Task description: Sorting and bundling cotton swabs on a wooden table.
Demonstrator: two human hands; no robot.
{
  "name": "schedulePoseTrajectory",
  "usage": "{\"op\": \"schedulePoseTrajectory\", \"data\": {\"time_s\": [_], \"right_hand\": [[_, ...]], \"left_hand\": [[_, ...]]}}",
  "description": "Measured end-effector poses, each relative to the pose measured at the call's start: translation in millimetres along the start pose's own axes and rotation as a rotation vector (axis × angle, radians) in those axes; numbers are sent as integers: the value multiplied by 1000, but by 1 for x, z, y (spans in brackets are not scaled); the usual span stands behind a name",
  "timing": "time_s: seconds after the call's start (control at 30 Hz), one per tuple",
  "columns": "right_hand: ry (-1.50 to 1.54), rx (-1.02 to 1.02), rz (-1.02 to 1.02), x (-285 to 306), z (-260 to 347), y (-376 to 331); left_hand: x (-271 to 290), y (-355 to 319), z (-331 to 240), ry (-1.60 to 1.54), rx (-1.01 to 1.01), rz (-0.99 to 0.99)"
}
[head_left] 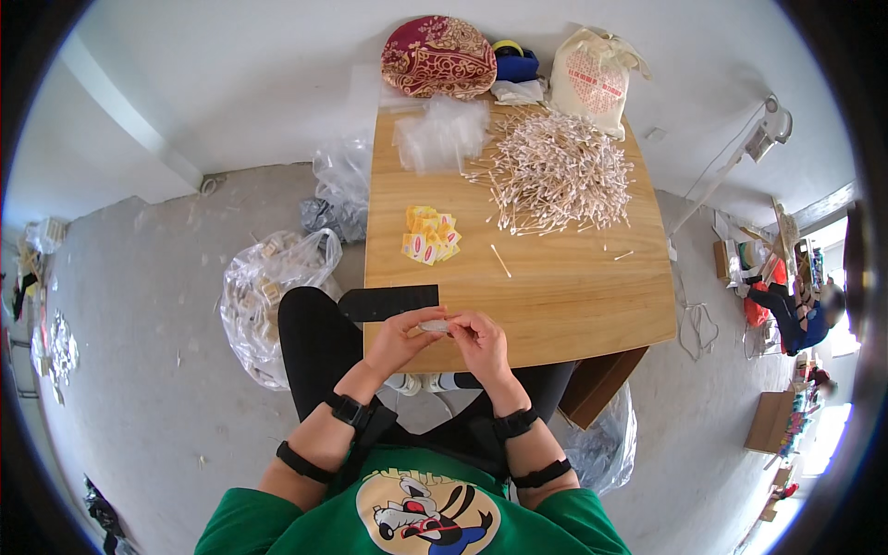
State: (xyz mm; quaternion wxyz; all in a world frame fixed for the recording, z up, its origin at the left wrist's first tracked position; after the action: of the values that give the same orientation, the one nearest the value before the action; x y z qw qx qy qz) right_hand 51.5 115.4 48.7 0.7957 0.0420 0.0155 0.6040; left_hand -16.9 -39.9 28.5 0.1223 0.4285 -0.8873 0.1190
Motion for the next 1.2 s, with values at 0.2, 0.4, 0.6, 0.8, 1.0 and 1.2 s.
{"op": "schedulePoseTrajectory", "data": {"time_s": [0.2, 0.4, 0.6, 0.8, 1.0, 1.2], "right_hand": [[-133, 111, 10, -1, 8, -1], [-332, 293, 41, -8, 20, 2], [-477, 376, 95, -2, 26, 1], [-425, 269, 137, 5, 28, -5], [-382, 172, 86, 7, 19, -2], [-386, 146, 81, 3, 31, -5]], "left_hand": [[-1, -3, 6, -78, -75, -82], [8, -3, -19, 87, -134, -143], [16, -3, -38, 484, -383, -221], [21, -10, -41, 497, -454, -284], [24, -7, -39, 528, -438, -250], [29, -13, -43, 568, -466, -236]]}}
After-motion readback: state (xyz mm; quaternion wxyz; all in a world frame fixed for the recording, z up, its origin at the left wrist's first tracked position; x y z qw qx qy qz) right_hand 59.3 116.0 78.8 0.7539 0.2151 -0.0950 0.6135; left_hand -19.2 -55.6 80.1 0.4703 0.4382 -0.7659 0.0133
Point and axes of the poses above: each hand's wrist, its own y-axis towards the middle knuckle, its own x-axis out of the back of the hand, z = x × y, the point moved 3 cm from there along y, towards the middle knuckle, and after that the axes turned 13 degrees about y, right-handed, at the moved point
